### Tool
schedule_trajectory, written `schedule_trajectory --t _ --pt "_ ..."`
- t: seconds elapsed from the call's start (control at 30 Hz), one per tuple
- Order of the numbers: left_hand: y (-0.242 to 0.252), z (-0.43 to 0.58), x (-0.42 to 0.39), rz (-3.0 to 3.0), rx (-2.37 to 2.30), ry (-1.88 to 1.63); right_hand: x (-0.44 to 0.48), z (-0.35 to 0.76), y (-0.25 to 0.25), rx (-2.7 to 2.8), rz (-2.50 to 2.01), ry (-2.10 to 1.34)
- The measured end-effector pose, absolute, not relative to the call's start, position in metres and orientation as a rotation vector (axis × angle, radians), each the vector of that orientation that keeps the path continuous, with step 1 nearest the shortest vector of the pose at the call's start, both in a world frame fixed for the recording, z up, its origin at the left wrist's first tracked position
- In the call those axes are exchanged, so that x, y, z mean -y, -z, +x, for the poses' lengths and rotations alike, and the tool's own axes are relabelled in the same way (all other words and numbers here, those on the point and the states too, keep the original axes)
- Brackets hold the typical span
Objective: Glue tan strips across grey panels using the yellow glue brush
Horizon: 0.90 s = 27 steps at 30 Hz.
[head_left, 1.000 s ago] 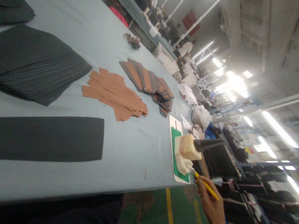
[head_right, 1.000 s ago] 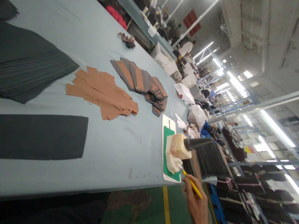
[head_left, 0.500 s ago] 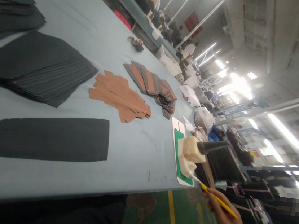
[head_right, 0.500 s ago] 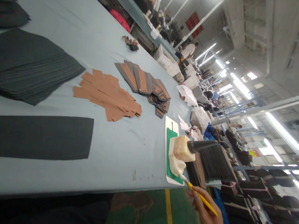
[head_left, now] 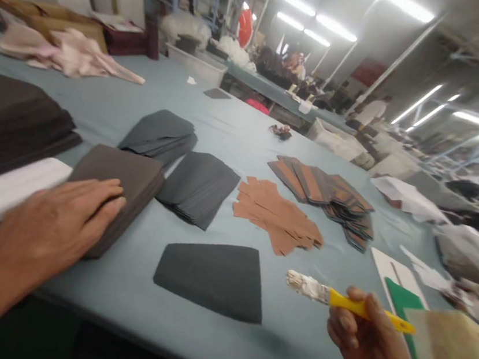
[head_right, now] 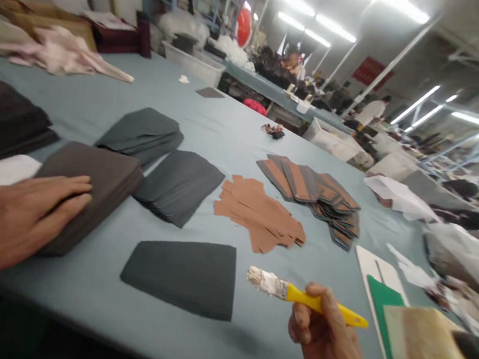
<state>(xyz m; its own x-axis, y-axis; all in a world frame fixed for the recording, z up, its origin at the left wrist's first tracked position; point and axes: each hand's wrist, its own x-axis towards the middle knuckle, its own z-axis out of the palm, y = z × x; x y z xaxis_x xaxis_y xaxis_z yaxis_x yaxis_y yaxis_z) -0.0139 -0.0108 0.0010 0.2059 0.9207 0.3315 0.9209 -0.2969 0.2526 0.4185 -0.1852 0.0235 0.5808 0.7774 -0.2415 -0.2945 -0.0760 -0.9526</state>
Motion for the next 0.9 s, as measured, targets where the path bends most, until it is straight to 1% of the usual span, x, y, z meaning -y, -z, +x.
schedule_trajectory --t 0.03,0.17,0.4,0.47,0.6,0.9 --pt "-0.004 -0.015 0.007 -2.475 1.849 0.612 0.171 0.405 -0.023 0.441 -1.36 -0.998" --pt "-0.002 -0.018 0.004 -2.509 1.784 0.648 0.123 0.359 -0.021 0.452 -1.311 -1.184" --pt "0.003 -0.031 0.006 -2.55 1.694 0.696 0.05 0.303 -0.022 0.628 -1.333 -1.32" --pt "0.004 -0.033 0.005 -2.547 1.677 0.736 0.034 0.283 -0.028 0.721 -1.342 -1.301" --pt "0.006 -0.036 0.003 -2.566 1.634 0.806 0.009 0.246 -0.039 0.882 -1.29 -1.15" --pt "0.006 -0.043 -0.001 -2.63 1.511 0.862 -0.042 0.221 -0.031 1.02 -1.26 -0.995"
